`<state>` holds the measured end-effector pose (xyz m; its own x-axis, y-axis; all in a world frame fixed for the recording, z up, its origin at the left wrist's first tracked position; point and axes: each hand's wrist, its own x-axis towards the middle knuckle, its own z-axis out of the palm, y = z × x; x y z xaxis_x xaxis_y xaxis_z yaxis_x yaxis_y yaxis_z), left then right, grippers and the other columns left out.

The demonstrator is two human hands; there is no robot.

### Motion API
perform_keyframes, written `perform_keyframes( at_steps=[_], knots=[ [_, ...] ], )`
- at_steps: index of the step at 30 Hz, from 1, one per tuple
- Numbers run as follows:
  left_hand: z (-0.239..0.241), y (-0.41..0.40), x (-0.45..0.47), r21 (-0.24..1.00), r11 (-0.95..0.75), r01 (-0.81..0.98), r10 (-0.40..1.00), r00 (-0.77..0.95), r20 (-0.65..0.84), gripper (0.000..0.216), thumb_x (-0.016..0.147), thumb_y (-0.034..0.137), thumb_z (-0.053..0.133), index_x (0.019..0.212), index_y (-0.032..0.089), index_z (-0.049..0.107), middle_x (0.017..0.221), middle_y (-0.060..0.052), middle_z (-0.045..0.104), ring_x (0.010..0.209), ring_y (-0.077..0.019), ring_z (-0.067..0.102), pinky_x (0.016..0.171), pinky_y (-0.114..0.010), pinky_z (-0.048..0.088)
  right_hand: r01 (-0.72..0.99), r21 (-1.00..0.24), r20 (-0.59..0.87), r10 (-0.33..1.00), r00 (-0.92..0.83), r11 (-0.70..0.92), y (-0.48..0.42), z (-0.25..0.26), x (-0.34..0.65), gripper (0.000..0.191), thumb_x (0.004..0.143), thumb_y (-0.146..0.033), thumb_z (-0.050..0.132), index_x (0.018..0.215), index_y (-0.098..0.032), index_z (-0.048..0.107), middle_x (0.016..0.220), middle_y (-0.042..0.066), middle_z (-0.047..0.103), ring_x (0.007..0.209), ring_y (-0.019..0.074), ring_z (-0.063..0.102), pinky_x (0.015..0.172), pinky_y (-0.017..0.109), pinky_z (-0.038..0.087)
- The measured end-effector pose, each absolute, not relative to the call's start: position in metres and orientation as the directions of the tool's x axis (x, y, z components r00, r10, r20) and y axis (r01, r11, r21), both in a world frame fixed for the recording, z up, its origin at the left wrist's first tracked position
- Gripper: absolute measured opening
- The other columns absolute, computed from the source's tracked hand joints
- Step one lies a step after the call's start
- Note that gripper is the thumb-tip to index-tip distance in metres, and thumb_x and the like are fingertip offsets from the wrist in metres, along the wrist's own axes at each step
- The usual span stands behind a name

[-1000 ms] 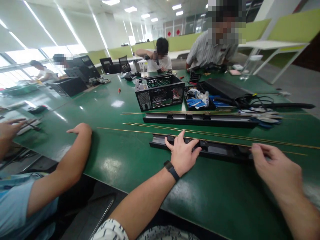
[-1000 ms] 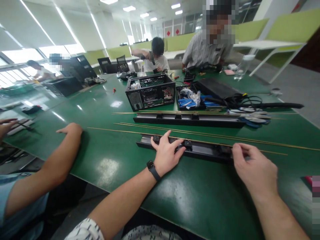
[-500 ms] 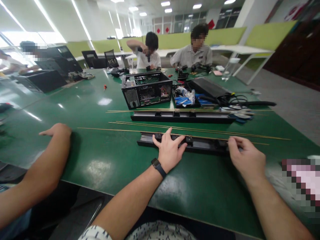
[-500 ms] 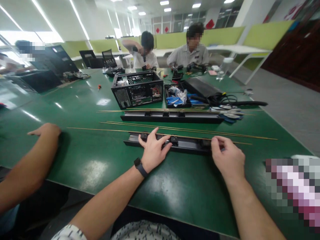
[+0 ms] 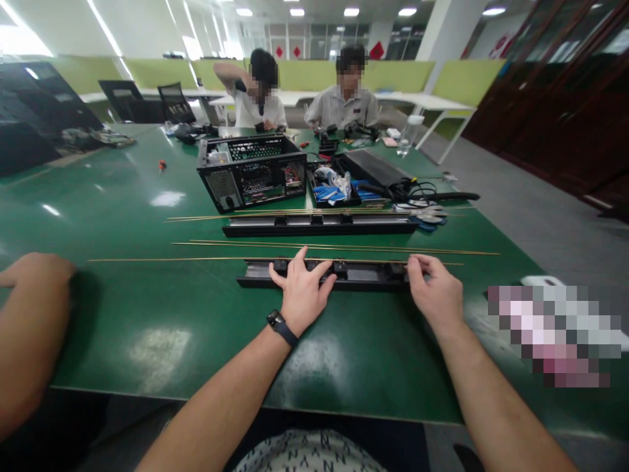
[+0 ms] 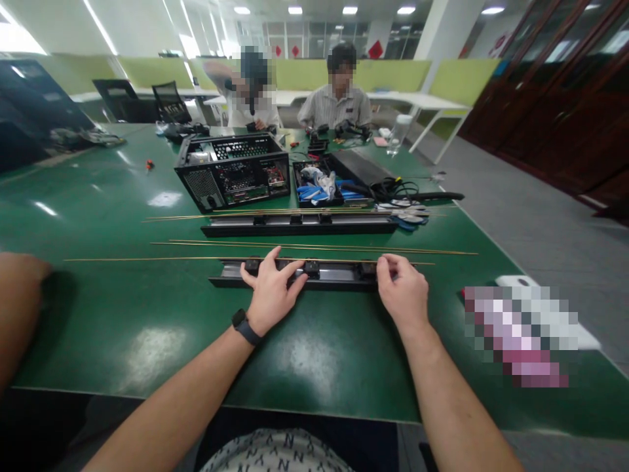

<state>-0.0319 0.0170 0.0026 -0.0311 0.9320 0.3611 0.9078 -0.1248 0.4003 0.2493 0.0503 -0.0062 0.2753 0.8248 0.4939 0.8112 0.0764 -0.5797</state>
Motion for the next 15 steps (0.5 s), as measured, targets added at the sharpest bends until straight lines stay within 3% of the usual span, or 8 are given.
perform_keyframes(
  at_steps=[15],
  knots=[
    [0.0012, 0.0172, -0.032, 0.412, -0.14, 0.901, 0.926, -0.028, 0.377, 0.028, 0.104, 0.046, 0.066, 0.129, 0.042, 0.079, 0.168, -0.016, 0.048, 0.151, -0.0367, 0.051, 0.123, -0.085, 0.01, 0.815, -0.571, 0.504, 0.826, 0.252, 0.1, 0.0494, -0.0061, 0.2472, 0.042, 0.099, -0.058, 0.056, 0.105, -0.023, 0.079, 0.094, 0.009, 0.082, 0.091, 0.0281, 0.077, 0.089, 0.04, 0.056]
  ],
)
